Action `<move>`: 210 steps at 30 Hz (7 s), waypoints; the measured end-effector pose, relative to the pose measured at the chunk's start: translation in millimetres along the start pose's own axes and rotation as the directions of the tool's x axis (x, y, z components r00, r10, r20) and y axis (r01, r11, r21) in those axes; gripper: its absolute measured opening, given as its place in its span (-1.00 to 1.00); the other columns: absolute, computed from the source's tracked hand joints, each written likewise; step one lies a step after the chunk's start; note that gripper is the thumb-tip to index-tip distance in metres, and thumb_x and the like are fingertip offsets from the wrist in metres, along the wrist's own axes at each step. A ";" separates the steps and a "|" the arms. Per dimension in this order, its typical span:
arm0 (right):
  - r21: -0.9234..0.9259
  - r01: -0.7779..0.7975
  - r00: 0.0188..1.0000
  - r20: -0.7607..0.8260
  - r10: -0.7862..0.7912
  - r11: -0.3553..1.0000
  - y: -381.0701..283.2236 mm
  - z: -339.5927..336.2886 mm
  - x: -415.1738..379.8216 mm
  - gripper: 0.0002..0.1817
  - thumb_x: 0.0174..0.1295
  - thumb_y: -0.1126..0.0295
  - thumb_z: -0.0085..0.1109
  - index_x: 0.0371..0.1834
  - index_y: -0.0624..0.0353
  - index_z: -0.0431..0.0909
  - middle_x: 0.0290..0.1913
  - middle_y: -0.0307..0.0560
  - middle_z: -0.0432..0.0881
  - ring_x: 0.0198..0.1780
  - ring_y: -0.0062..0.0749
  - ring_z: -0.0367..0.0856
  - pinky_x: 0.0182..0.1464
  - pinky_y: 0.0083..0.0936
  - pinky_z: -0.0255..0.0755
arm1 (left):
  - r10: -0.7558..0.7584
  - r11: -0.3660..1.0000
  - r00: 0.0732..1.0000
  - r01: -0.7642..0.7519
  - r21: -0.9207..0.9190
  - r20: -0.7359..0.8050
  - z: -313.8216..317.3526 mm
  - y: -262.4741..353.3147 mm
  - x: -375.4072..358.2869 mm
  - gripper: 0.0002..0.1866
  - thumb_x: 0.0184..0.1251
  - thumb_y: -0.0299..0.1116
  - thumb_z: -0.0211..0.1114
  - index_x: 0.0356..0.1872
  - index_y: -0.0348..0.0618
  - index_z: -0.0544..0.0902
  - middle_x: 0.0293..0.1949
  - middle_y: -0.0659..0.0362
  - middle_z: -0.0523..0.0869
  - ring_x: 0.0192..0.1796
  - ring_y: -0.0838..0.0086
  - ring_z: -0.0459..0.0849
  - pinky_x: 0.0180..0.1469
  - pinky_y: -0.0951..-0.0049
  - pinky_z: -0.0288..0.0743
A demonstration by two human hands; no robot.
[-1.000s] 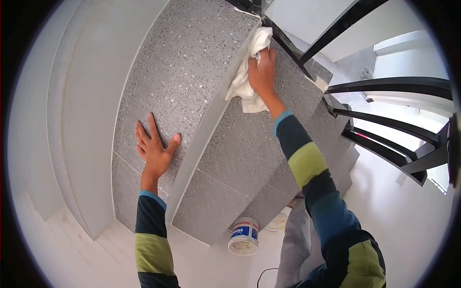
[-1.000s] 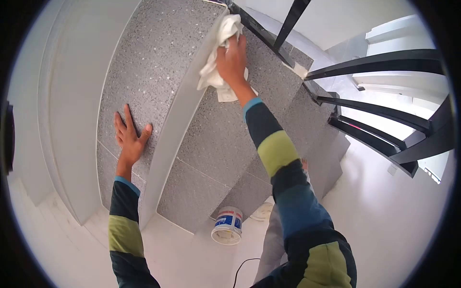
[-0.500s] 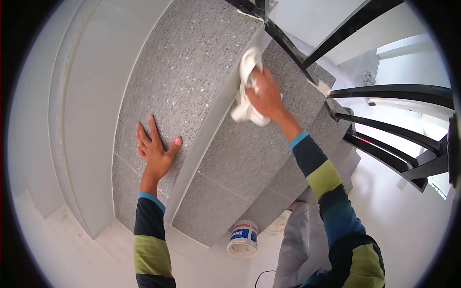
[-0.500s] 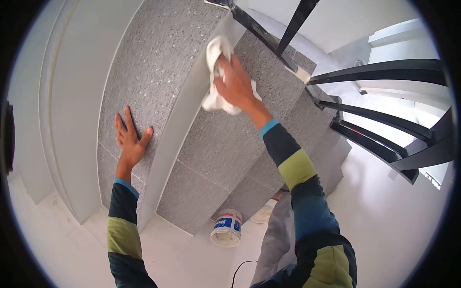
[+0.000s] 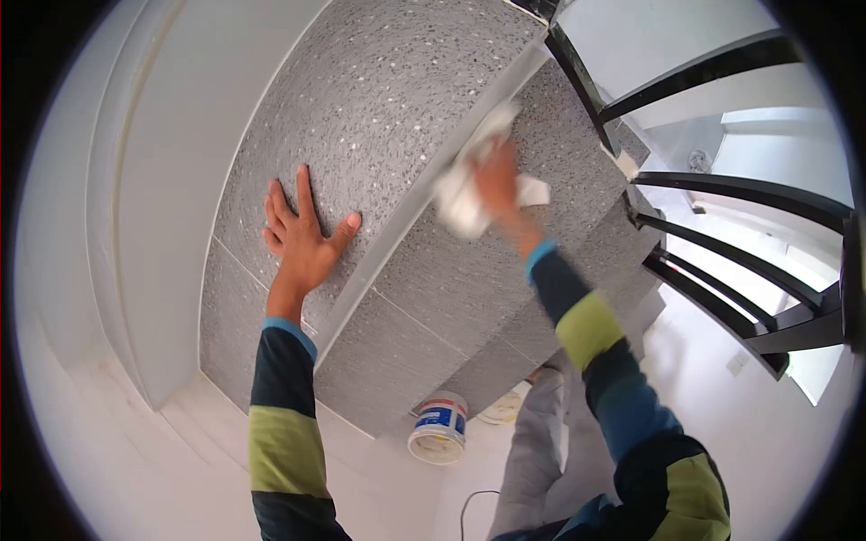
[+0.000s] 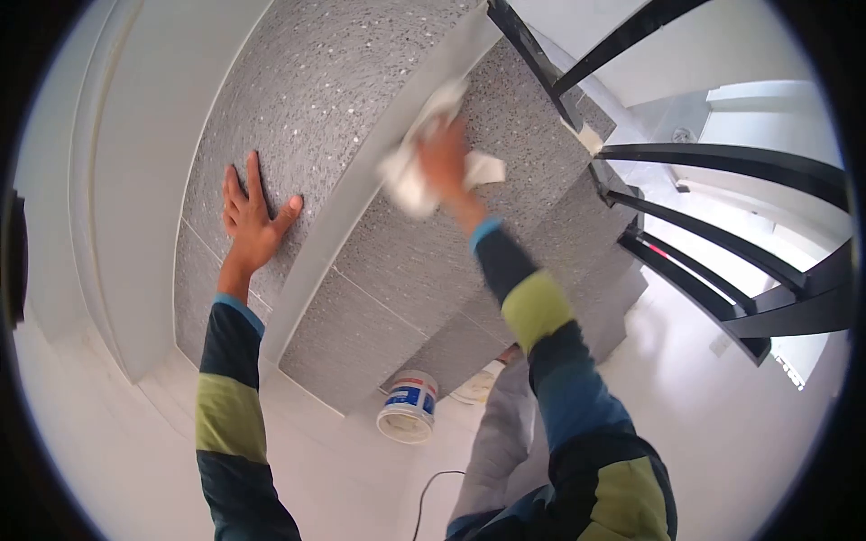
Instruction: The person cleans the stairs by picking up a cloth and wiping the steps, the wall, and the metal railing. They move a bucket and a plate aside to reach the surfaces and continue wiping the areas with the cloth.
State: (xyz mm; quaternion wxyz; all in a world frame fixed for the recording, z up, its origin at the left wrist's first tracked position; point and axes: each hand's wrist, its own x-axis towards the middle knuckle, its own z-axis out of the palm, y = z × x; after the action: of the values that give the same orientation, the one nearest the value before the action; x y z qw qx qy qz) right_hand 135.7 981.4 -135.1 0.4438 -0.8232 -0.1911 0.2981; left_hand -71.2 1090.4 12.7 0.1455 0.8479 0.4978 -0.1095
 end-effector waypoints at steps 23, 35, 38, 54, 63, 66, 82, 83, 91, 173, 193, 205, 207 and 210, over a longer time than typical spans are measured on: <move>-0.806 0.433 0.868 0.252 -0.427 0.405 76.6 -162.8 -6.5 -0.41 -0.06 0.35 0.09 0.18 -0.16 0.38 0.11 0.12 0.33 -0.07 0.01 0.44 -0.05 -0.11 0.40 | 0.113 0.994 0.968 -0.111 0.024 -0.222 29.4 -40.8 25.7 -0.01 -0.09 0.45 0.10 0.39 0.38 -0.05 0.40 -0.16 -0.20 0.43 -0.09 -0.25 0.33 -0.14 -0.33; 0.237 0.559 0.167 0.906 -0.388 0.795 117.4 -5.2 -328.1 -0.41 -0.15 0.46 0.19 0.09 -0.16 0.50 0.23 -0.07 0.34 0.19 -0.04 0.35 0.20 -0.13 0.20 | 0.120 0.944 0.603 -0.315 -0.098 -0.789 60.8 18.8 -65.7 -0.30 0.06 -0.02 0.27 0.24 0.05 0.27 0.22 -0.08 0.23 0.26 0.01 0.19 0.21 0.09 0.11; 0.213 0.749 0.241 0.794 -0.558 0.627 81.2 -50.6 -288.3 -0.36 -0.12 0.43 0.18 0.18 -0.12 0.40 0.19 -0.08 0.38 0.22 0.01 0.29 0.25 -0.13 0.14 | 0.009 0.856 0.536 -0.441 -0.270 -0.844 110.0 35.0 -195.5 -0.76 0.00 -0.60 0.21 -0.27 -0.07 0.62 -0.41 0.17 0.64 -0.45 0.34 0.59 -0.44 0.45 0.45; 0.139 0.886 0.010 0.948 -0.317 0.442 94.7 109.6 -359.0 -0.41 -0.04 0.37 0.14 0.19 -0.13 0.39 0.23 0.13 0.30 0.22 0.01 0.32 0.24 -0.15 0.22 | -0.125 0.135 0.369 0.926 -0.353 0.921 355.9 213.4 -647.6 0.01 -0.04 0.25 0.22 0.37 0.00 -0.03 0.15 -0.28 0.34 0.13 -0.10 0.43 0.12 0.09 0.33; 0.032 0.999 -0.032 0.908 -0.418 -0.007 79.2 277.8 -484.5 -0.38 -0.08 0.31 0.15 0.19 -0.13 0.34 0.06 0.10 0.45 -0.02 -0.05 0.52 0.02 -0.22 0.42 | -0.098 -0.101 0.382 0.915 -0.391 0.919 358.7 216.9 -658.4 0.14 -0.10 0.32 0.23 0.38 -0.04 -0.19 0.11 -0.45 0.26 0.09 -0.21 0.43 0.10 0.05 0.36; 0.239 0.971 -0.237 0.947 -0.218 -0.016 82.3 234.1 -525.4 -0.46 -0.13 0.36 0.19 0.06 -0.12 0.47 -0.05 0.00 0.54 -0.07 -0.08 0.54 -0.04 -0.25 0.45 | -0.137 -0.110 0.430 0.888 -0.446 0.892 358.5 217.3 -657.0 0.12 -0.09 0.27 0.25 0.37 -0.08 -0.17 0.13 -0.42 0.28 0.07 -0.22 0.44 0.09 0.08 0.37; 0.056 0.997 -0.022 0.856 -0.516 0.052 155.6 54.1 -235.5 -0.52 0.19 0.41 -0.04 0.23 -0.10 0.34 0.34 -0.11 0.21 0.38 -0.07 0.05 0.36 -0.06 -0.09 | -0.790 0.556 0.493 0.327 -0.764 -0.364 276.4 -26.6 -526.2 -0.73 0.17 -0.49 0.17 -0.09 -0.31 0.54 -0.07 -0.02 0.59 0.03 0.19 0.53 0.11 0.29 0.33; -0.226 0.973 0.174 0.855 -0.488 -0.050 140.8 -2.9 -190.7 -0.60 0.22 0.34 -0.03 0.17 -0.07 0.41 0.31 -0.13 0.26 0.38 -0.12 0.05 0.35 -0.07 -0.06 | -0.759 0.591 0.538 0.333 -0.735 -0.367 268.3 -51.1 -505.1 -0.71 0.21 -0.41 0.16 -0.06 -0.30 0.54 -0.04 -0.03 0.57 0.05 0.17 0.51 0.11 0.29 0.33; -0.610 0.762 0.598 0.536 -0.596 0.216 122.9 -241.8 -131.8 -0.54 0.05 0.23 0.19 0.02 0.21 0.51 0.03 0.26 0.46 0.09 0.10 0.42 0.08 -0.19 0.32 | -0.588 0.807 0.786 0.587 -0.067 -0.190 303.1 -141.3 -385.1 -0.30 0.25 0.24 -0.11 0.34 0.13 0.17 0.33 -0.18 0.12 0.38 -0.02 0.07 0.29 -0.10 -0.03; 0.120 -0.044 0.959 0.283 0.008 0.992 313.1 -3.7 -215.6 -0.39 0.02 0.26 0.28 0.06 0.35 0.24 -0.01 0.18 0.40 -0.03 -0.09 0.45 -0.04 -0.30 0.40 | -0.593 0.757 0.805 0.561 -0.336 0.008 317.0 -148.6 -354.8 0.23 -0.07 0.51 0.00 0.37 -0.28 -0.26 0.35 -0.35 -0.21 0.41 -0.15 -0.37 0.37 0.02 -0.40; 0.152 0.195 0.745 0.620 -0.247 0.969 288.6 -45.4 -288.2 -0.39 -0.04 0.41 0.16 0.14 0.30 0.24 0.08 0.26 0.32 0.14 0.06 0.35 0.12 -0.18 0.30 | -0.615 0.778 0.787 0.595 -0.202 -0.052 324.5 -156.3 -356.8 0.11 0.01 0.44 0.02 0.40 -0.07 -0.24 0.30 -0.47 -0.19 0.40 -0.21 -0.31 0.36 0.01 -0.39; -0.327 0.499 0.865 0.142 -0.481 0.802 304.0 -186.6 -136.6 -0.46 -0.09 0.37 0.17 0.06 0.13 0.35 -0.02 0.06 0.35 -0.02 -0.07 0.40 -0.04 -0.18 0.34 | -0.633 0.761 0.773 0.617 -0.200 -0.027 326.7 -150.6 -359.9 0.07 0.06 0.39 0.04 0.40 0.01 -0.28 0.31 -0.45 -0.30 0.39 -0.22 -0.40 0.34 -0.08 -0.41; -0.446 0.490 0.870 0.194 -0.454 0.749 307.2 -177.1 -113.3 -0.46 -0.08 0.38 0.16 0.07 0.11 0.36 0.01 0.06 0.35 -0.01 -0.10 0.40 -0.06 -0.17 0.35 | -0.632 0.761 0.774 0.614 -0.209 -0.027 325.5 -149.3 -359.9 0.06 0.07 0.39 0.04 0.40 0.04 -0.28 0.31 -0.45 -0.31 0.39 -0.21 -0.39 0.34 -0.07 -0.40; -0.740 0.671 0.583 0.481 -0.655 0.055 333.6 -159.8 -84.7 -0.49 -0.03 0.37 0.14 0.08 0.07 0.36 0.09 0.04 0.32 0.00 -0.17 0.40 -0.16 -0.20 0.38 | -0.620 0.773 0.784 0.603 -0.197 -0.032 329.0 -159.0 -361.5 0.05 0.08 0.37 0.04 0.40 0.04 -0.29 0.31 -0.45 -0.30 0.39 -0.21 -0.39 0.33 -0.09 -0.39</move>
State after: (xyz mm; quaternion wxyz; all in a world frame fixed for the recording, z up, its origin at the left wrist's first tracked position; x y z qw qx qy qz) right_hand 194.5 656.0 -321.2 0.0336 -0.7363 -0.6713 -0.0780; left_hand -397.5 753.1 -196.9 0.1526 0.6276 0.7606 -0.0659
